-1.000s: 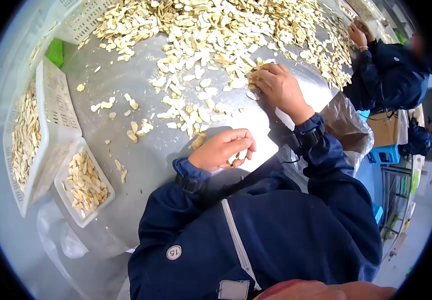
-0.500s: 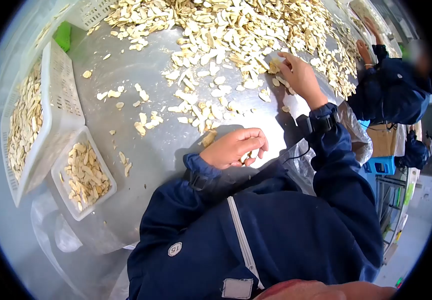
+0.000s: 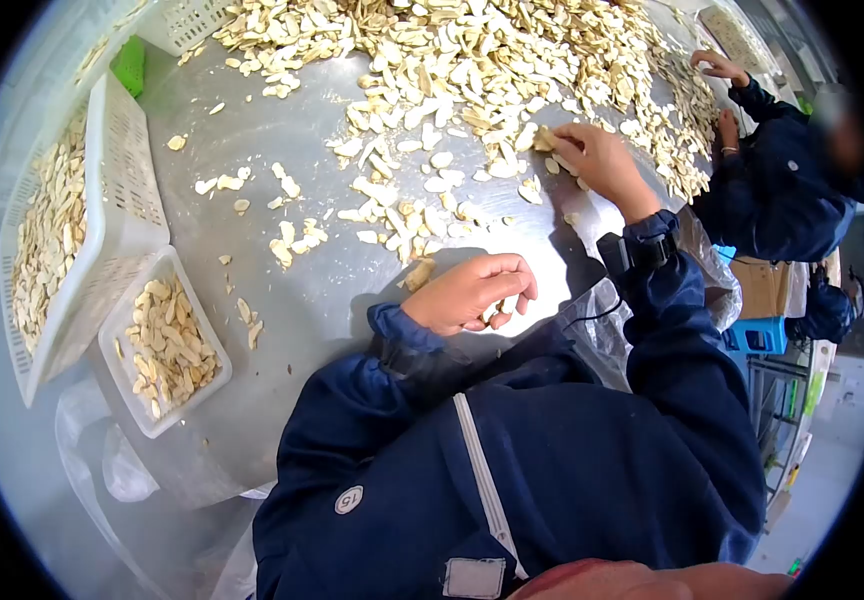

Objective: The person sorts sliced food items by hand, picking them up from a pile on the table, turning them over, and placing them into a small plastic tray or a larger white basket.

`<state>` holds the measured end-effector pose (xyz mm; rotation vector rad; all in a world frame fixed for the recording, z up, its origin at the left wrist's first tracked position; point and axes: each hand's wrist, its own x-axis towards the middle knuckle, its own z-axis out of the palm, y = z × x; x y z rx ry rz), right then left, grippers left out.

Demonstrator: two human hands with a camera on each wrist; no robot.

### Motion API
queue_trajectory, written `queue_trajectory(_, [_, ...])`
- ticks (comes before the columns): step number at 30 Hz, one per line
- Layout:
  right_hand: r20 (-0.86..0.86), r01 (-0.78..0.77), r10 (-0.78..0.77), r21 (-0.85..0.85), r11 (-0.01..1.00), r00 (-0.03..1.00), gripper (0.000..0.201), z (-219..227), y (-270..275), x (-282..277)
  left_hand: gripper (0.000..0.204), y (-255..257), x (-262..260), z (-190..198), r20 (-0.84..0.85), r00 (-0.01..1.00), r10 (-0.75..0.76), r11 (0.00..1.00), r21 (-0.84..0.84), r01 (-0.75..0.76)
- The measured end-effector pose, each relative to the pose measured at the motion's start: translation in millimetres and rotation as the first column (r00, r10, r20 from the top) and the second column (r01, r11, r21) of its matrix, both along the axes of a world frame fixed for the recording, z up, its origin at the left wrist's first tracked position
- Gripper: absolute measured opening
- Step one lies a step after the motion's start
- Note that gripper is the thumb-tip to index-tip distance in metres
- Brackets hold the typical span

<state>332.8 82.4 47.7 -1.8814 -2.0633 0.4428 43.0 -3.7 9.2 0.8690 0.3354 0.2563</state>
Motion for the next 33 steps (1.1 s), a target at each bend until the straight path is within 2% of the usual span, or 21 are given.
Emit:
queue_trajectory(1, [-0.012,-0.055,0.054,-0.051,0.997,0.998,0.032,3,2,-4,0.027,0,0,0,-0.005,1.000,0.007,1.000,-0.001,-0.007])
queue_trajectory(2, [-0.045,-0.092,0.084,-0.192,0.977,0.995,0.033,16,-1,-10,0.027,0,-1,1,-0.005,1.000,0.012,1.000,0.000,-0.012])
queue_trajectory(5, [-0.325,-0.202,0.115,-0.248,0.947,0.939,0.036,1,-8,9,0.027,0,-1,2,-0.006,1.000,0.013,1.000,-0.003,-0.013])
queue_trajectory(6, [-0.243,-0.085,0.012,-0.290,0.953,0.970,0.037,9,-8,12,0.027,0,-1,2,-0.005,1.000,0.007,1.000,-0.004,-0.007])
queue_trajectory(7, [-0.137,0.073,-0.103,-0.211,0.975,0.985,0.033,13,-11,11,0.026,0,0,1,-0.004,1.000,-0.002,1.000,-0.002,0.002])
queue_trajectory(9, [0.056,0.117,-0.116,-0.018,0.993,0.992,0.029,4,-7,21,0.026,0,2,-1,-0.008,1.000,-0.007,1.000,-0.020,0.007])
queue_trajectory(12, [-0.064,-0.076,0.074,-0.022,0.997,0.995,0.030,6,-8,1,0.026,0,2,-4,0.000,1.000,-0.001,1.000,-0.024,0.001])
queue_trajectory(15, [-0.113,-0.193,0.186,-0.051,0.980,0.976,0.030,9,-5,-26,0.026,-1,1,-2,-0.003,1.000,0.005,1.000,-0.023,-0.005])
queue_trajectory(16, [-0.015,-0.181,0.181,-0.134,0.974,0.983,0.029,9,-2,-30,0.026,-1,1,-2,-0.008,1.000,0.004,1.000,-0.023,-0.004])
queue_trajectory(19, [-0.018,-0.227,0.230,0.090,0.970,0.973,0.027,-17,-5,-19,0.025,-1,1,-4,0.008,1.000,0.009,0.999,-0.047,-0.008])
queue_trajectory(22, [-0.024,-0.145,0.145,-0.015,0.989,0.989,0.025,-10,-13,-22,0.025,1,0,2,0.003,1.000,-0.008,1.000,-0.005,0.008])
queue_trajectory(25, [-0.023,-0.119,0.119,-0.009,0.993,0.993,0.024,-12,-12,-21,0.025,0,0,2,0.008,1.000,-0.003,1.000,-0.009,0.003])
queue_trajectory(28, [-0.091,-0.072,0.060,-0.136,0.988,0.994,0.025,-5,-9,-30,0.024,0,0,3,-0.010,1.000,0.007,1.000,0.000,-0.008])
queue_trajectory(31, [-0.134,-0.074,0.054,-0.156,0.985,0.990,0.027,-10,-4,-22,0.023,0,1,0,-0.008,1.000,0.005,1.000,0.001,-0.005])
queue_trajectory(33, [-0.184,-0.055,0.023,-0.171,0.984,0.983,0.029,8,-4,-28,0.023,0,2,-6,0.018,1.000,0.012,0.999,0.035,-0.013])
